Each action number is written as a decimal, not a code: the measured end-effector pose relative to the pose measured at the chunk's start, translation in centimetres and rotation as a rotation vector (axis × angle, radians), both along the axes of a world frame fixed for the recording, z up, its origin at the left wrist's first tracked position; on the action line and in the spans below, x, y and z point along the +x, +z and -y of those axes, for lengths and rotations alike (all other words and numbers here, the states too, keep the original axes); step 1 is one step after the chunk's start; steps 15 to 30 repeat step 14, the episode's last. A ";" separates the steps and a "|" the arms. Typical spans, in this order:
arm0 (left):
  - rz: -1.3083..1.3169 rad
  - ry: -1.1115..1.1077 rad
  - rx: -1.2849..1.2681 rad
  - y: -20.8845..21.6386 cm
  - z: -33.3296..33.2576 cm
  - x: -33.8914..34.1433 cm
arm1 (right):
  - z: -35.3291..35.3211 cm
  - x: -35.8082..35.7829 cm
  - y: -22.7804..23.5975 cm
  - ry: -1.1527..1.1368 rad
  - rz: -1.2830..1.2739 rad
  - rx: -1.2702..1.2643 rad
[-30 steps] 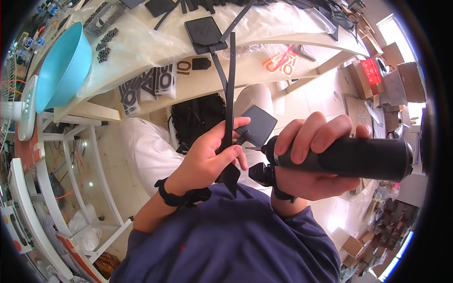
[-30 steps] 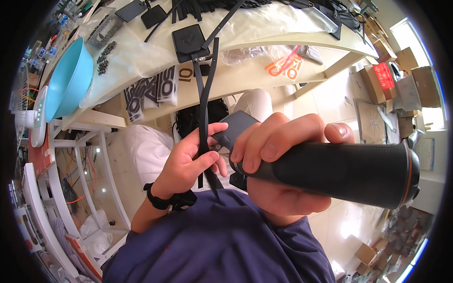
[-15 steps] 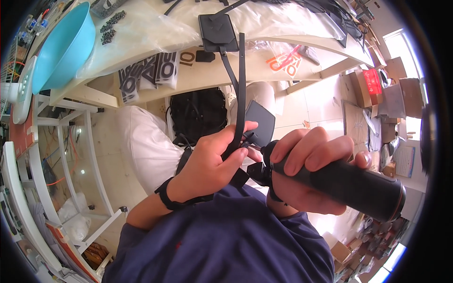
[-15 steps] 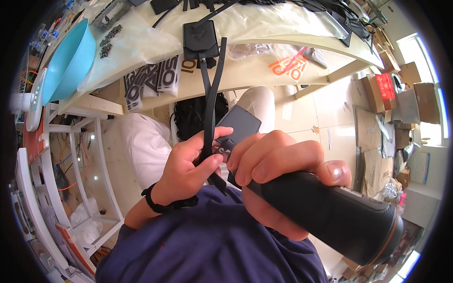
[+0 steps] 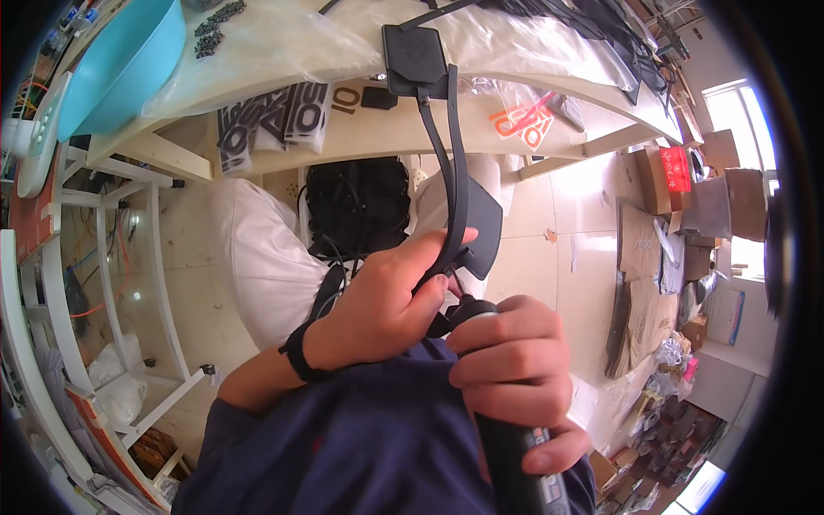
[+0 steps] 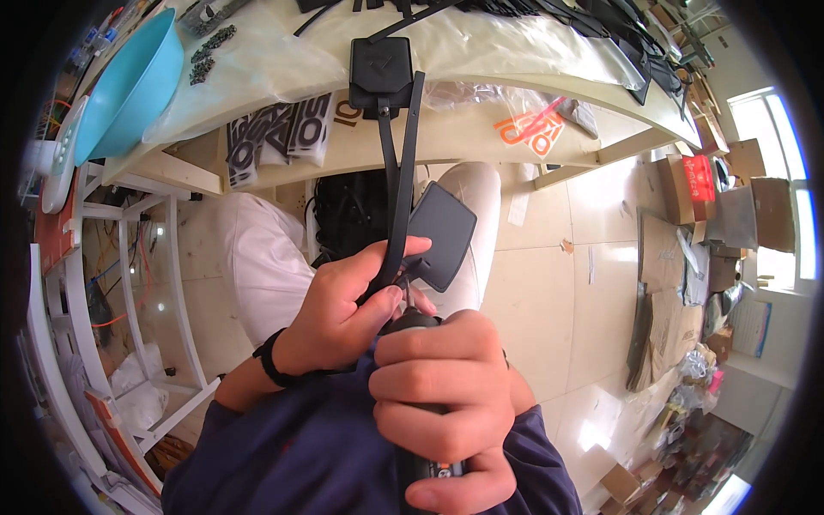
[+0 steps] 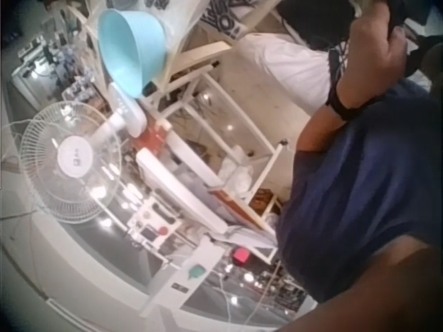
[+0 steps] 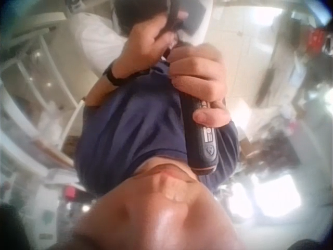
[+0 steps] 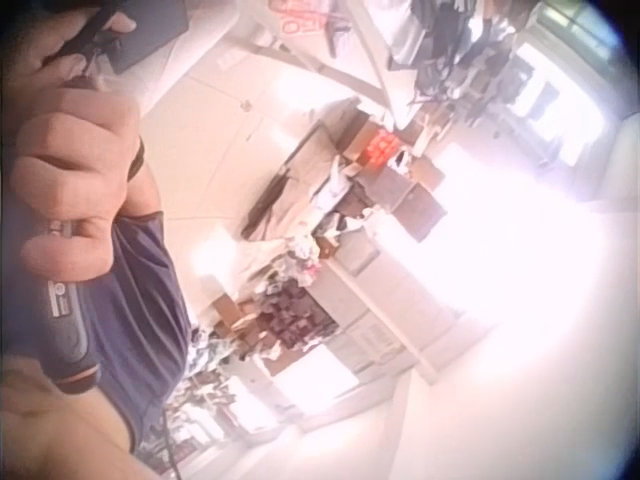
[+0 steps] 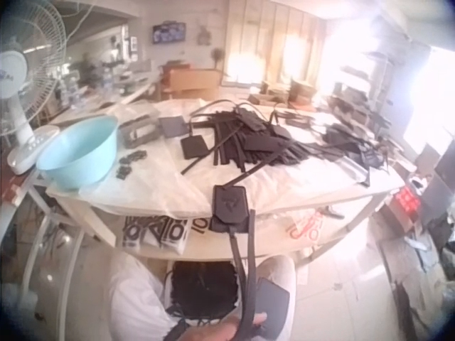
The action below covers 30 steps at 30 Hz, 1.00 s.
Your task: The person is assembling small electronic components and straps using an electric screwdriver at a workshop table.
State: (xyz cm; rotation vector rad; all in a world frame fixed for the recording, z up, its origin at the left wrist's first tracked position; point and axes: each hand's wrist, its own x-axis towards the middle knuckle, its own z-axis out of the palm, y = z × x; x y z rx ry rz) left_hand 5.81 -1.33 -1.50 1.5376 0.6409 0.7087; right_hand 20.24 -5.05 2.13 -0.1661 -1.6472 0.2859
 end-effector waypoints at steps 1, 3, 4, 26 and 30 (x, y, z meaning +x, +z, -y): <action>0.000 0.009 0.000 0.0 0.0 -0.1 | 0.1 0.0 0.2 -0.010 0.089 -0.019; 0.034 0.008 0.018 0.0 0.3 0.1 | 0.4 -0.1 -0.8 -0.022 0.081 0.063; 0.035 0.009 0.017 0.0 0.3 0.1 | 0.5 -0.2 -1.2 -0.036 0.070 0.146; 0.104 -0.001 0.054 -0.6 0.9 -0.3 | 0.8 -1.5 -1.2 -0.118 -0.065 0.258; 0.104 -0.001 0.054 -0.6 0.9 -0.3 | 0.8 -1.5 -1.2 -0.118 -0.065 0.258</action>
